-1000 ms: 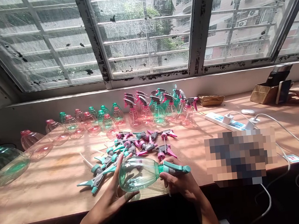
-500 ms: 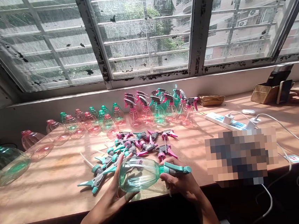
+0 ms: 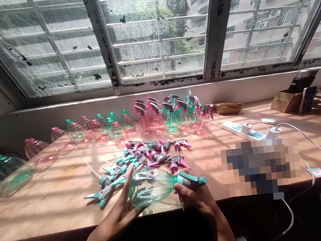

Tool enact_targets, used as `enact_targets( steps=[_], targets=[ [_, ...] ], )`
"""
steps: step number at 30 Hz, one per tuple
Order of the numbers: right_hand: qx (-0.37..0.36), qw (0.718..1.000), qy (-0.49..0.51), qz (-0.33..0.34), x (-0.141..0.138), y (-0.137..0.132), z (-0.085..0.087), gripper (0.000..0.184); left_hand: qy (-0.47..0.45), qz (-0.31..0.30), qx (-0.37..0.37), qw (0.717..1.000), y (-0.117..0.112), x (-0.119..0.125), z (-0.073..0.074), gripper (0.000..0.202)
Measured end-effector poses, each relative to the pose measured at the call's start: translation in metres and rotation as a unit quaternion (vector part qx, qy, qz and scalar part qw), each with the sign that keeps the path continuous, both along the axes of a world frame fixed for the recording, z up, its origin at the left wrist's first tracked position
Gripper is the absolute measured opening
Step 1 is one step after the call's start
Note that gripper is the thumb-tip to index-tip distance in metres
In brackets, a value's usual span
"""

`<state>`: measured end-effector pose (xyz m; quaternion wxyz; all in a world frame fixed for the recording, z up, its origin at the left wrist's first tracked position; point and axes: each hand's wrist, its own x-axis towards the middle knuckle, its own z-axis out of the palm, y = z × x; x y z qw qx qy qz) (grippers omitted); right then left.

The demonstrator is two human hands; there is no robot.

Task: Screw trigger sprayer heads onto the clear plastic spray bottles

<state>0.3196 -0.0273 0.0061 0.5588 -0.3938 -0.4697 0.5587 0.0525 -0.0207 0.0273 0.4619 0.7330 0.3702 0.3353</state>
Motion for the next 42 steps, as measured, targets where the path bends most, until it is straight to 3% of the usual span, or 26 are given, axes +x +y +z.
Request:
enact_targets(
  steps=[7, 14, 20, 24, 29, 32, 38, 42],
  targets=[
    [0.003, 1.000, -0.030, 0.006, 0.002, 0.003, -0.003, 0.046, -0.013, -0.002, -0.068, 0.998, -0.002, 0.002, 0.008, 0.113],
    [-0.006, 1.000, -0.008, -0.007, 0.001, 0.001, -0.005, 0.039, 0.025, 0.013, 0.016, 0.999, 0.001, -0.003, 0.000, 0.093],
    [0.003, 1.000, -0.007, -0.003, 0.001, 0.003, -0.004, 0.042, 0.011, 0.009, -0.045, 0.999, 0.001, -0.003, -0.001, 0.107],
    [-0.005, 1.000, -0.021, -0.007, 0.001, 0.004, -0.005, 0.045, 0.020, 0.012, -0.035, 0.999, 0.002, -0.004, -0.002, 0.104],
    [-0.013, 1.000, 0.008, -0.020, 0.001, 0.002, -0.006, 0.044, 0.041, 0.008, 0.041, 0.998, 0.003, -0.004, -0.005, 0.087],
    [-0.004, 1.000, -0.015, -0.011, 0.001, 0.002, -0.006, 0.044, 0.074, 0.023, 0.078, 0.994, 0.005, -0.007, -0.007, 0.087],
    [0.025, 0.998, -0.052, -0.007, 0.002, 0.005, -0.004, 0.042, 0.062, 0.025, 0.063, 0.996, 0.008, -0.012, -0.014, 0.082],
    [0.040, 0.996, -0.077, -0.003, 0.003, 0.009, -0.009, 0.041, 0.039, 0.030, 0.036, 0.998, 0.005, -0.007, -0.007, 0.086]
  ],
)
